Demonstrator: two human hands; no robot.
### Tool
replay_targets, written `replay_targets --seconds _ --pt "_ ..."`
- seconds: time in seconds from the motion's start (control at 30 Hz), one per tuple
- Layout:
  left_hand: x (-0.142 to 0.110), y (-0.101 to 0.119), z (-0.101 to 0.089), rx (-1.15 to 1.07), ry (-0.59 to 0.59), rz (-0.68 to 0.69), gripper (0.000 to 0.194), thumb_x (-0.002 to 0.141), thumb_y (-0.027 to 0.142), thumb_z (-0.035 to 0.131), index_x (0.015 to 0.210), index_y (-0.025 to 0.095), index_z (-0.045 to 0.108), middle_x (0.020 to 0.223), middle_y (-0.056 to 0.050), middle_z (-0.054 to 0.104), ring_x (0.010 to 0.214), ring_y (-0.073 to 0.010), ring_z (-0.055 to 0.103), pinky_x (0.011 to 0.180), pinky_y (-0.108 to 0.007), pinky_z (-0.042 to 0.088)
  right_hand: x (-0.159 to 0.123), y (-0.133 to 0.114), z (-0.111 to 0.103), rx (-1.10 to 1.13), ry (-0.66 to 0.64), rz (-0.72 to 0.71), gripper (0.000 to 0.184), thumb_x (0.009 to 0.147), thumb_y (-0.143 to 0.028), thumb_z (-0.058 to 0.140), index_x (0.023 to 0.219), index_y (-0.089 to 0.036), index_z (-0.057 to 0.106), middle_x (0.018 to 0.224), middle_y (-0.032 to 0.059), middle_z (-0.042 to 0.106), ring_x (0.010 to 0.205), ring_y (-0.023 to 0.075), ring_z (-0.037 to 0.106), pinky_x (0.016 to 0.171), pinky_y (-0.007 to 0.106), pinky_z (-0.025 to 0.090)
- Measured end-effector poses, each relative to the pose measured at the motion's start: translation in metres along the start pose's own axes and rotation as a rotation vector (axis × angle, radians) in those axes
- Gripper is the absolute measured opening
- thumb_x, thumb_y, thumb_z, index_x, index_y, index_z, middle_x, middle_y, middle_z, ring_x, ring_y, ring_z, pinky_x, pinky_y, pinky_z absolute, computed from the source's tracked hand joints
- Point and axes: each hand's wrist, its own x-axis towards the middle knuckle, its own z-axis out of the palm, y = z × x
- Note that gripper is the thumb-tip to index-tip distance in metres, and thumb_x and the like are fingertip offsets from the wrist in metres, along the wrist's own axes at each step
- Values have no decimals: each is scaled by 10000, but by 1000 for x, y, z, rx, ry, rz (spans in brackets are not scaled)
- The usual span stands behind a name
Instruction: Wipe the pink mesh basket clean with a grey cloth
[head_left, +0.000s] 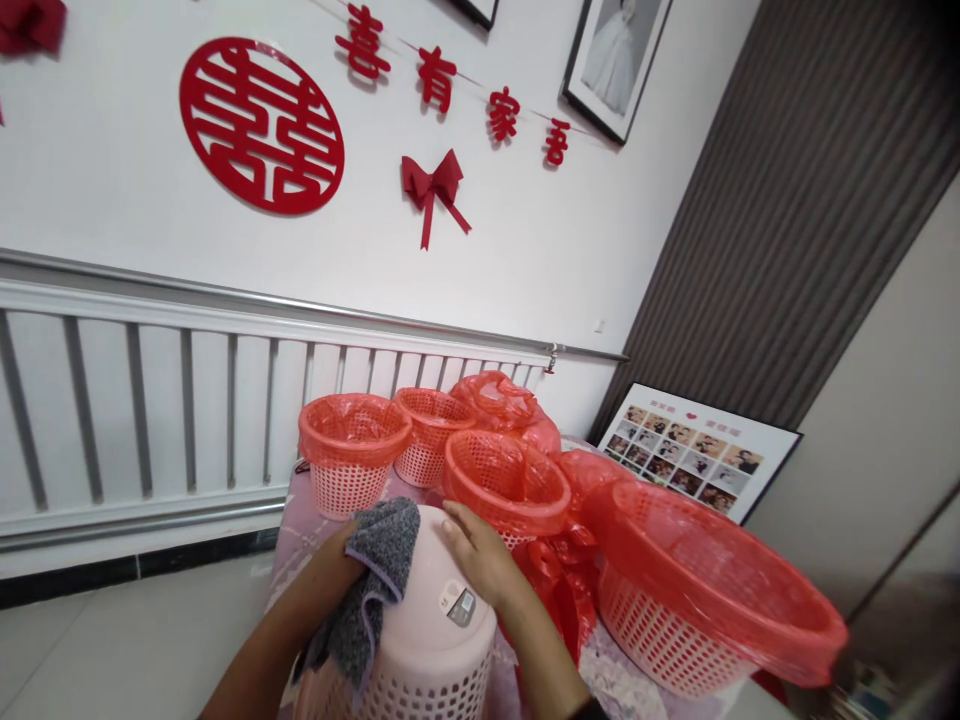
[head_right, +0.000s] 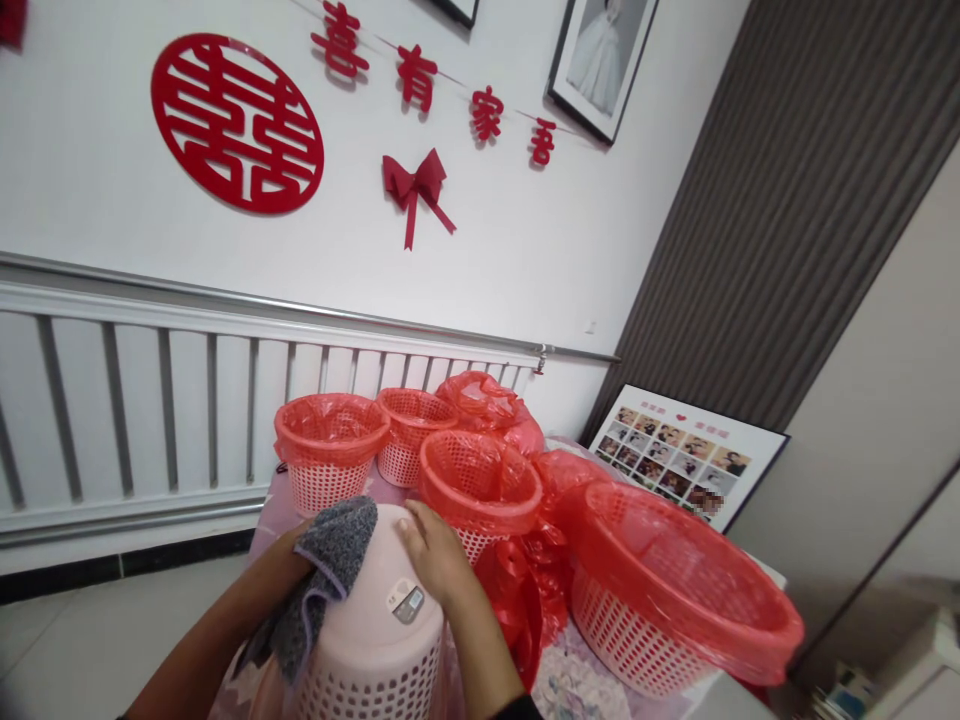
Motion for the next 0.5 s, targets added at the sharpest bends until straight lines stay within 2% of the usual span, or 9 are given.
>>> replay_targets --seconds 0.1,0.17,0.23,0.33,0.43,0.5 --pt "-24 -11 10 96 164 -8 482 884 466 576 1307 252 663 1457 -59 633 1387 -262 542 1224 -426 356 11 0 -5 113 -48 -57 536 993 -469 453 1395 -141 586 1452 143 618 1336 241 580 1156 394 407" --pt "-38 -16 20 121 281 -23 560 879 514 551 1358 230 610 1481 -79 607 1406 -269 519 1229 -442 351 19 1 -6 122 -38 -88 502 998 -443 451 1361 -137 613 1403 144 656 1294 235 609 1122 375 436" --pt "-48 -20 30 108 346 -32 637 852 559 552 1379 203 574 1486 -105 596 1415 -282 506 1226 -457 358 25 2 -7 69 8 -113 459 998 -406 451 1306 -136 656 1332 134 700 1228 227 646 1074 347 468" --pt "-51 -20 37 106 396 -31 674 827 582 540 1358 168 578 1472 -141 597 1424 -315 489 1223 -493 356 28 6 -7 -32 125 -83 450 989 -367 445 1271 -105 678 1301 159 708 1205 247 651 1072 354 461" --pt "-47 -16 38 126 392 4 632 839 560 520 1319 157 606 1452 -154 612 1405 -326 508 1222 -507 353 17 7 -5 -84 242 6 511 982 -375 444 1333 -51 626 1405 224 627 1329 305 562 1170 434 364" --pt "-46 -15 37 132 391 10 602 836 532 526 1310 171 609 1452 -146 616 1399 -320 517 1220 -497 356 3 5 -3 -80 260 62 564 983 -400 443 1400 -42 568 1475 230 567 1392 310 505 1199 446 331"
